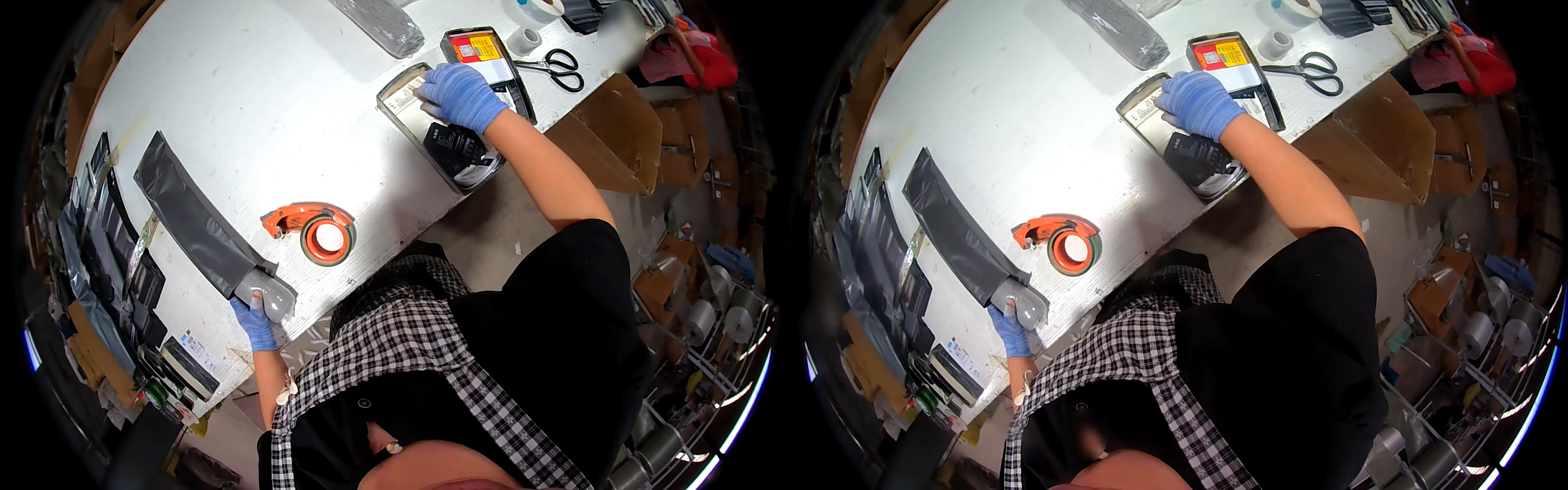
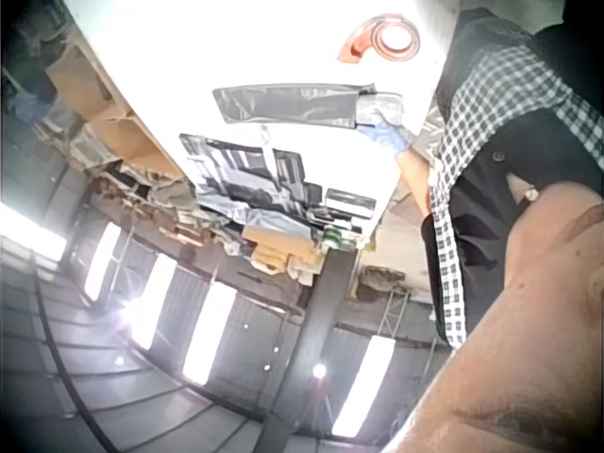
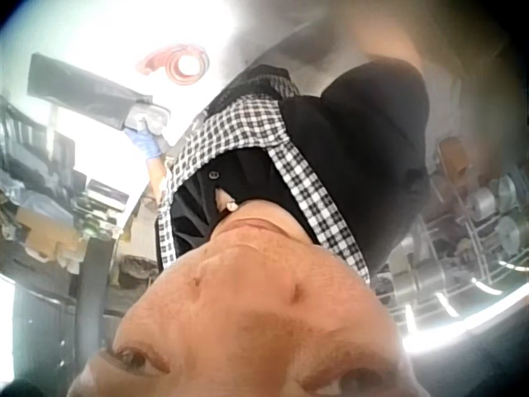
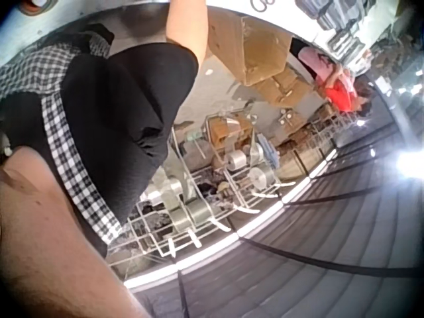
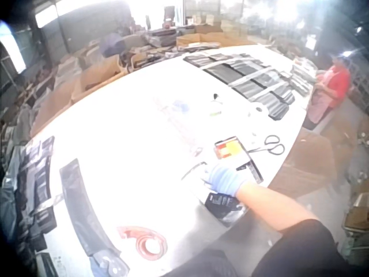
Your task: The person places cylindrical items wrapped in bubble wrap into black plastic mailers, seals them, and affixes shipping labels. The person uses a tape dispenser to seal the mailers and handles multiple items in sequence.
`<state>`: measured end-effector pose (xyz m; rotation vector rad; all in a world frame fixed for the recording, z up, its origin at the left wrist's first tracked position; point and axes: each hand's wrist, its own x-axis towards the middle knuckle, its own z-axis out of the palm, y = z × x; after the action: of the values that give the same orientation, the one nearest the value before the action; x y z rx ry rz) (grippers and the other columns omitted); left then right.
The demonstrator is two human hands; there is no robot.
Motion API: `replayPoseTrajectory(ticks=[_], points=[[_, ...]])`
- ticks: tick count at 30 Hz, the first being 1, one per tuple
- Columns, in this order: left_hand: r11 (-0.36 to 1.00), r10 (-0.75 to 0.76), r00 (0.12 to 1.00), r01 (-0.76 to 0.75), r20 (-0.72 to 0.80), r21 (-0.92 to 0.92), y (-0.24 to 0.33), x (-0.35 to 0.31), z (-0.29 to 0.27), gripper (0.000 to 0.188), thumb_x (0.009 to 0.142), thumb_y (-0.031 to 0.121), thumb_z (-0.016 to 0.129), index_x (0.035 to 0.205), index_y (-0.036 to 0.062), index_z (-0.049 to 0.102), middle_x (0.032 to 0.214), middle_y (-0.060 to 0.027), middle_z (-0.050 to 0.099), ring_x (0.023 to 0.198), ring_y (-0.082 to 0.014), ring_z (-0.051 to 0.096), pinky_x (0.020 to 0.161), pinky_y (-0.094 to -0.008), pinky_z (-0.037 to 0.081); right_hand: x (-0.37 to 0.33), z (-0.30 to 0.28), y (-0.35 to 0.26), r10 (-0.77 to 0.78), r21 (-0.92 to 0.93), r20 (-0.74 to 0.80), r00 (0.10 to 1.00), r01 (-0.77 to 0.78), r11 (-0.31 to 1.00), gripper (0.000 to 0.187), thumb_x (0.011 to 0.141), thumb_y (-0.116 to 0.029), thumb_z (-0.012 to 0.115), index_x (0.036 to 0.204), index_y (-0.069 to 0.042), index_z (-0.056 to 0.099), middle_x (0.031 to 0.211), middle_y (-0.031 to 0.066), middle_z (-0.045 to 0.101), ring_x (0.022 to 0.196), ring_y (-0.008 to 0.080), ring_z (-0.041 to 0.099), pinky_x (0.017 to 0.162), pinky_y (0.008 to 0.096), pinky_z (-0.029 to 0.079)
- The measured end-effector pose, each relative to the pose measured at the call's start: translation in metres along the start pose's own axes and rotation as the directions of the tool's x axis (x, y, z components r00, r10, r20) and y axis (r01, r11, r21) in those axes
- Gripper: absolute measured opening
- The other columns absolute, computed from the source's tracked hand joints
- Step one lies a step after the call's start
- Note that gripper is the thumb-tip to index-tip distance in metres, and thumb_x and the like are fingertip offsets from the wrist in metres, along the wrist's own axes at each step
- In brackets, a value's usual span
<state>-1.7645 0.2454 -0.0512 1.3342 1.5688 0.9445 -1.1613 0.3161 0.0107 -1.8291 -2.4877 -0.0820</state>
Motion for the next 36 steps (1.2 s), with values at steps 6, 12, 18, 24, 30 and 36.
replayPoseTrajectory(ticks=[6,12,18,24,30,36], points=[[1.0,-0.024,1.0,0.024,0.003,-0.014,0.005,-0.003,0.001,0.076,0.083,0.035,0.071,0.14,0.0002,0.036,0.129,-0.0142,0.051,0.113,-0.0252,0.052,0.096,-0.0363,0.044,0.0,0.008,0.004,0.014,0.005,-0.062,0.998,-0.013,1.0,0.02,0.083,-0.034,0.064,0.086,-0.015,0.066,0.085,0.0062,0.062,0.084,0.0246,0.062,0.072,0.0386,0.05],[0.999,-0.022,1.0,0.022,0.005,-0.025,0.003,-0.003,-0.001,0.078,0.082,0.038,0.072,0.14,0.0007,0.036,0.129,-0.0137,0.051,0.113,-0.0251,0.052,0.096,-0.0358,0.043,0.0,0.014,0.006,0.0,-0.004,-0.093,0.996,-0.001,1.0,0.019,0.081,-0.033,0.065,0.083,-0.015,0.065,0.083,0.0058,0.062,0.081,0.0244,0.062,0.069,0.0387,0.051],[0.999,-0.033,0.999,0.033,0.007,-0.036,0.003,-0.003,-0.001,0.078,0.082,0.037,0.072,0.141,0.0012,0.035,0.13,-0.0135,0.05,0.113,-0.0249,0.052,0.096,-0.0354,0.043,0.004,0.012,0.004,-0.027,-0.01,-0.091,0.996,0.026,1.0,0.017,0.082,-0.032,0.064,0.083,-0.016,0.066,0.081,0.0053,0.062,0.079,0.0246,0.063,0.067,0.0385,0.051],[0.998,-0.041,0.999,0.041,0.007,-0.045,0.008,-0.004,0.001,0.077,0.083,0.035,0.071,0.142,0.0012,0.035,0.131,-0.0134,0.05,0.114,-0.0248,0.051,0.097,-0.0355,0.043,0.01,0.01,-0.005,-0.046,-0.005,-0.094,0.994,0.046,0.999,0.012,0.082,-0.027,0.061,0.081,-0.016,0.067,0.081,0.0043,0.063,0.079,0.0244,0.063,0.067,0.0379,0.052],[0.997,-0.062,0.998,0.062,0.013,-0.046,0.011,-0.006,0.001,0.077,0.083,0.035,0.07,0.142,0.0011,0.034,0.133,-0.0141,0.049,0.115,-0.0253,0.051,0.098,-0.0356,0.042,0.013,0.014,0.0,-0.127,-0.026,-0.15,0.98,0.125,0.992,0.013,0.082,-0.028,0.064,0.079,-0.016,0.066,0.076,0.0056,0.061,0.075,0.0254,0.062,0.064,0.0386,0.05],[0.999,-0.02,1.0,0.021,0.019,-0.034,0.007,-0.002,0.0,0.077,0.083,0.035,0.07,0.142,0.0006,0.035,0.133,-0.0143,0.048,0.116,-0.0253,0.05,0.098,-0.036,0.042,0.01,0.005,-0.004,-0.074,-0.041,-0.151,0.986,0.069,0.997,0.012,0.082,-0.027,0.06,0.077,-0.017,0.067,0.08,0.0032,0.062,0.082,0.023,0.062,0.068,0.0372,0.051]])
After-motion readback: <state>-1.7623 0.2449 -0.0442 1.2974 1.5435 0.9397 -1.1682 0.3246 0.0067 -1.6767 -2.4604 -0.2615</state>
